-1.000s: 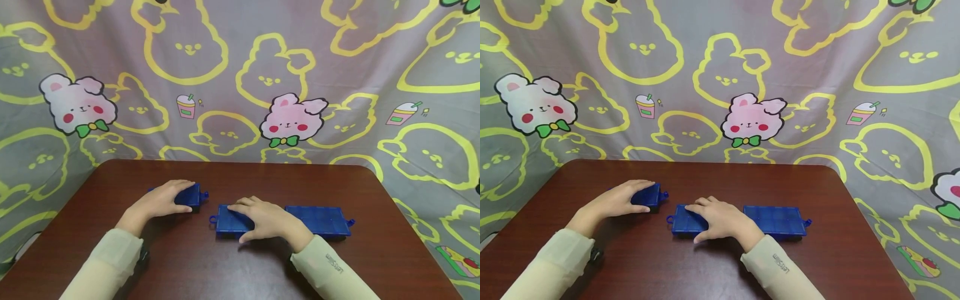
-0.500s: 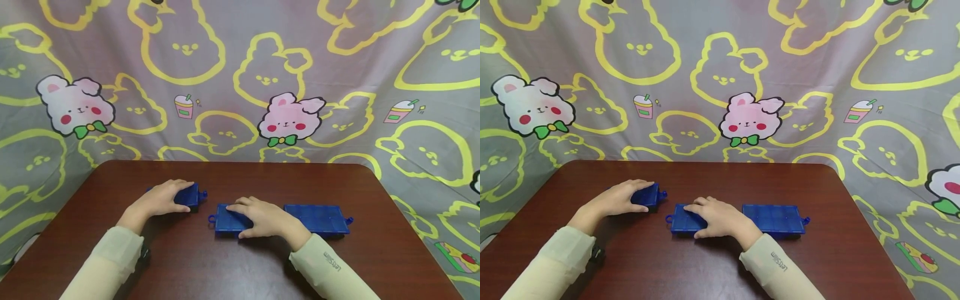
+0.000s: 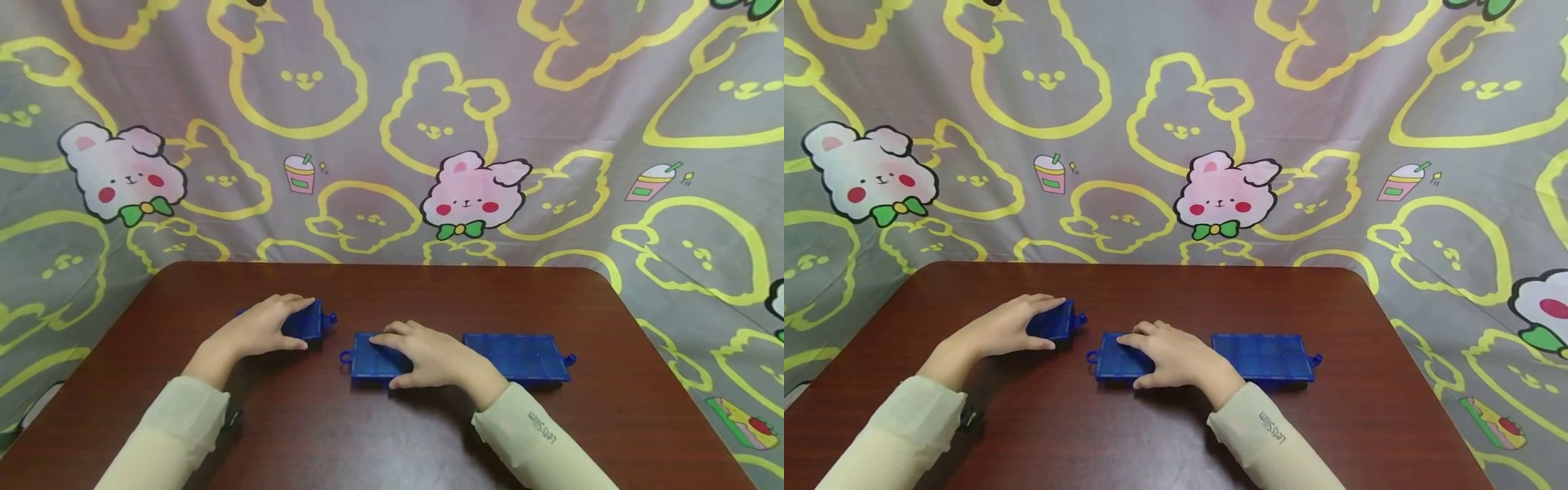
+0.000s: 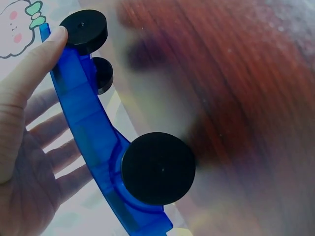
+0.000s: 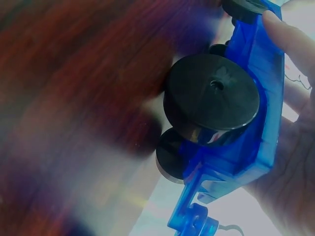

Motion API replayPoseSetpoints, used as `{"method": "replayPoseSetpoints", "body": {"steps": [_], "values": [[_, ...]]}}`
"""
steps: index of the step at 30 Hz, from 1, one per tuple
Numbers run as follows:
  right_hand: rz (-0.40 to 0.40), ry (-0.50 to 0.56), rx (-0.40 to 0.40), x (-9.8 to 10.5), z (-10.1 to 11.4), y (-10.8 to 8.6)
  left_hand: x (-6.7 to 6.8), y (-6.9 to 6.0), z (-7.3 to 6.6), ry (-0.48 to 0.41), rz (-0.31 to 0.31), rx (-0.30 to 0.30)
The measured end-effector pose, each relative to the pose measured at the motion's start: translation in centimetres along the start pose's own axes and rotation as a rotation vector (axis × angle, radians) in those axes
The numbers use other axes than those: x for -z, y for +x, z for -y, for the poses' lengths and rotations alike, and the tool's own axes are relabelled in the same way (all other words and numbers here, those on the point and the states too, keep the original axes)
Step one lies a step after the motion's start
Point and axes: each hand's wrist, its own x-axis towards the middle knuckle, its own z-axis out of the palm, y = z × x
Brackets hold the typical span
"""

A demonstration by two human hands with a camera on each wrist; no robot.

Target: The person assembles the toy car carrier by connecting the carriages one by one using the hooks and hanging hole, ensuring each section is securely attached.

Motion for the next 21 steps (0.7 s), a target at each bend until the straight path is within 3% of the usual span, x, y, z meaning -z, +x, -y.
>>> {"method": "replayPoseSetpoints", "body": {"steps": [21], "values": [[-0.031,0.036,0.009,0.0,-0.4,-0.4,0.5,-1.7,-1.7,0.037,0.0,-0.013]]}}
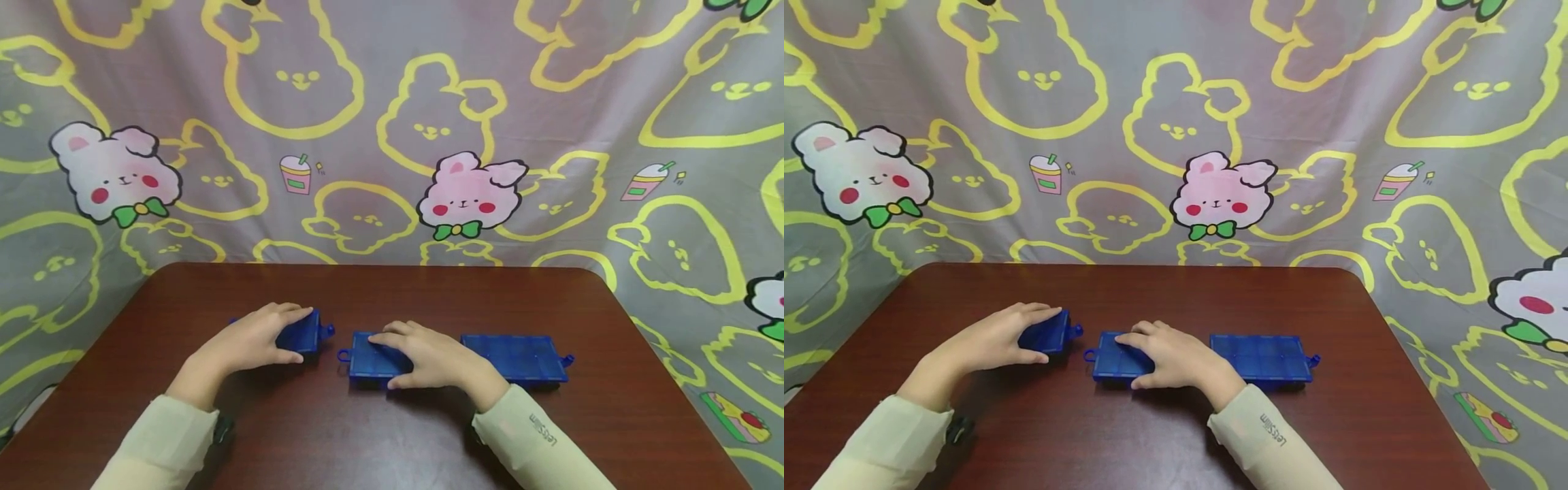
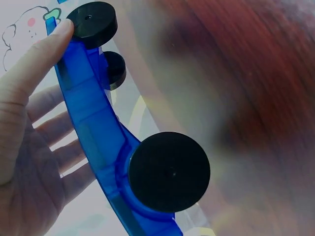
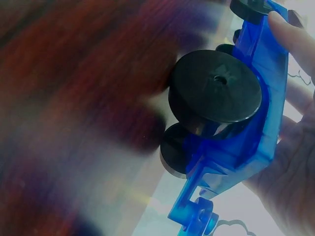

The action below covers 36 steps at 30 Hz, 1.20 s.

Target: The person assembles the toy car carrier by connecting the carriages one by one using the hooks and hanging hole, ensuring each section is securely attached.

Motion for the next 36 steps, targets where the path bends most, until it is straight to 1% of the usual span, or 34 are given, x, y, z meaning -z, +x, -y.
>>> {"method": "replayPoseSetpoints", "body": {"steps": [15,24,36], "values": [[-0.02,0.044,0.014,0.0,-0.1,0.0,0.0,-0.4,-1.3,0.013,0.038,-0.035],[-0.037,0.057,0.02,-0.1,-0.2,-0.1,-0.1,-0.6,-2.0,0.015,0.067,-0.011],[-0.049,0.065,0.026,-0.1,-0.1,0.0,0.1,-1.0,-2.7,0.004,0.059,-0.038]]}}
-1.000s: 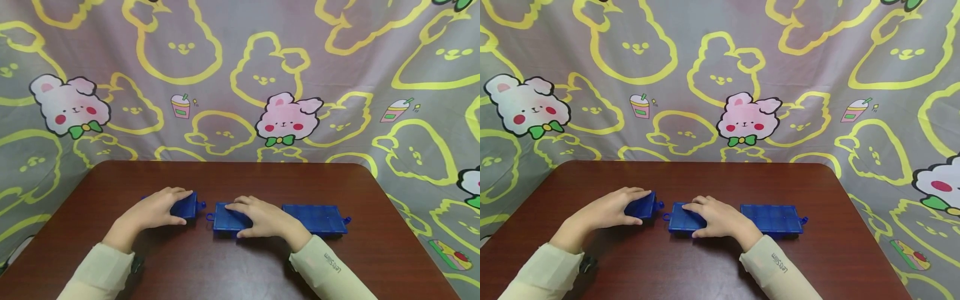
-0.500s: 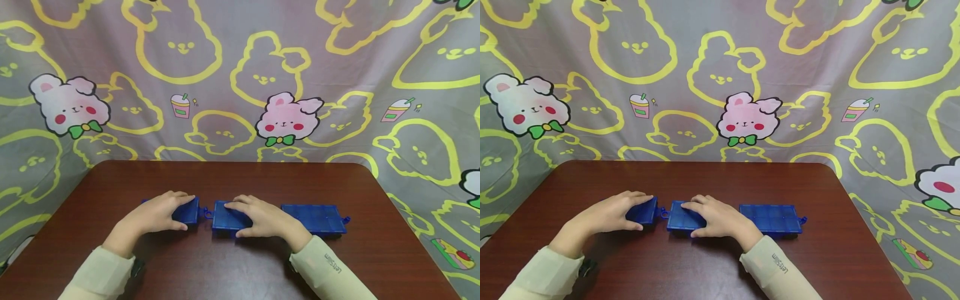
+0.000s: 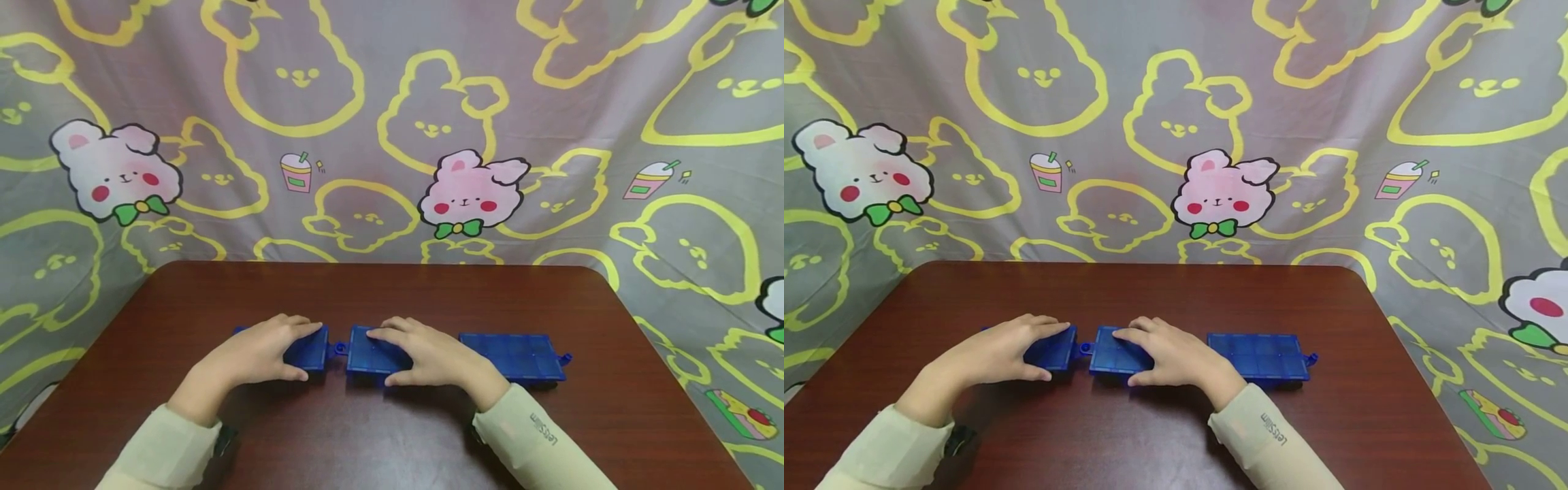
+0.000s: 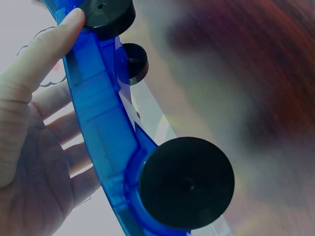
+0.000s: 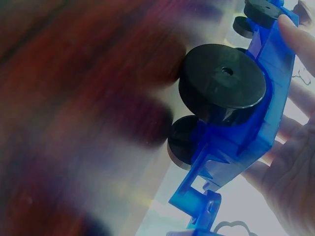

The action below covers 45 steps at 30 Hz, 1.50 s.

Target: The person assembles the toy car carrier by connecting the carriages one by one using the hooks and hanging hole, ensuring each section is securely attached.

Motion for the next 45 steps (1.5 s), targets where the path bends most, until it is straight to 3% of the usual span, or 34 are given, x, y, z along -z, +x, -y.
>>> {"method": "replayPoseSetpoints", "body": {"steps": [15,32,45], "values": [[0.015,-0.005,-0.006,0.2,-0.3,0.1,0.0,0.1,-0.4,0.002,-0.007,0.008],[0.062,-0.02,-0.021,0.0,-0.4,0.3,-0.9,0.2,0.4,-0.054,0.031,0.006],[0.055,-0.021,-0.021,0.2,-0.5,-0.3,-1.2,0.1,0.4,-0.035,0.004,-0.014]]}}
